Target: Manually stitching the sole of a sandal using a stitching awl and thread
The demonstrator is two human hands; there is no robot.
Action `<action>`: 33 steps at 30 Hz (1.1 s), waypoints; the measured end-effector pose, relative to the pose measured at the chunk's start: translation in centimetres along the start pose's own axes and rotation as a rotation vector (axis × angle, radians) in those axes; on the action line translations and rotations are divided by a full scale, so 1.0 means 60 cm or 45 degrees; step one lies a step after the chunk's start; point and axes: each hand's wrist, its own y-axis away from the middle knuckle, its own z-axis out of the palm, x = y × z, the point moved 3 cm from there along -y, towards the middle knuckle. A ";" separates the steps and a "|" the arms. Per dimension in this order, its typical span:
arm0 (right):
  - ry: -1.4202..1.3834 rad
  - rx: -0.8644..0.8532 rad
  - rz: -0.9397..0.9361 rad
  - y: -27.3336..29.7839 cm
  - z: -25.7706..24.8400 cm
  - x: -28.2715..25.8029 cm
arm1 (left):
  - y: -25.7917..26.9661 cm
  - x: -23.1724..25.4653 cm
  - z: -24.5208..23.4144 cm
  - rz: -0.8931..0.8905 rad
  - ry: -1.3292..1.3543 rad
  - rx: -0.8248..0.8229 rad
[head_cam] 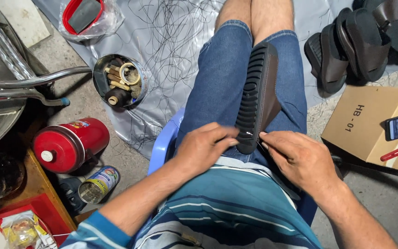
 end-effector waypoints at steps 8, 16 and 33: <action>-0.107 -0.055 -0.011 -0.013 -0.012 -0.006 | 0.004 0.026 -0.057 -0.094 0.410 -0.353; -0.168 -0.029 -0.037 -0.009 -0.012 -0.009 | -0.029 0.035 -0.011 0.135 0.182 -0.037; 0.322 -0.796 0.385 0.009 -0.077 0.055 | -0.041 0.053 -0.015 0.045 -0.135 -0.444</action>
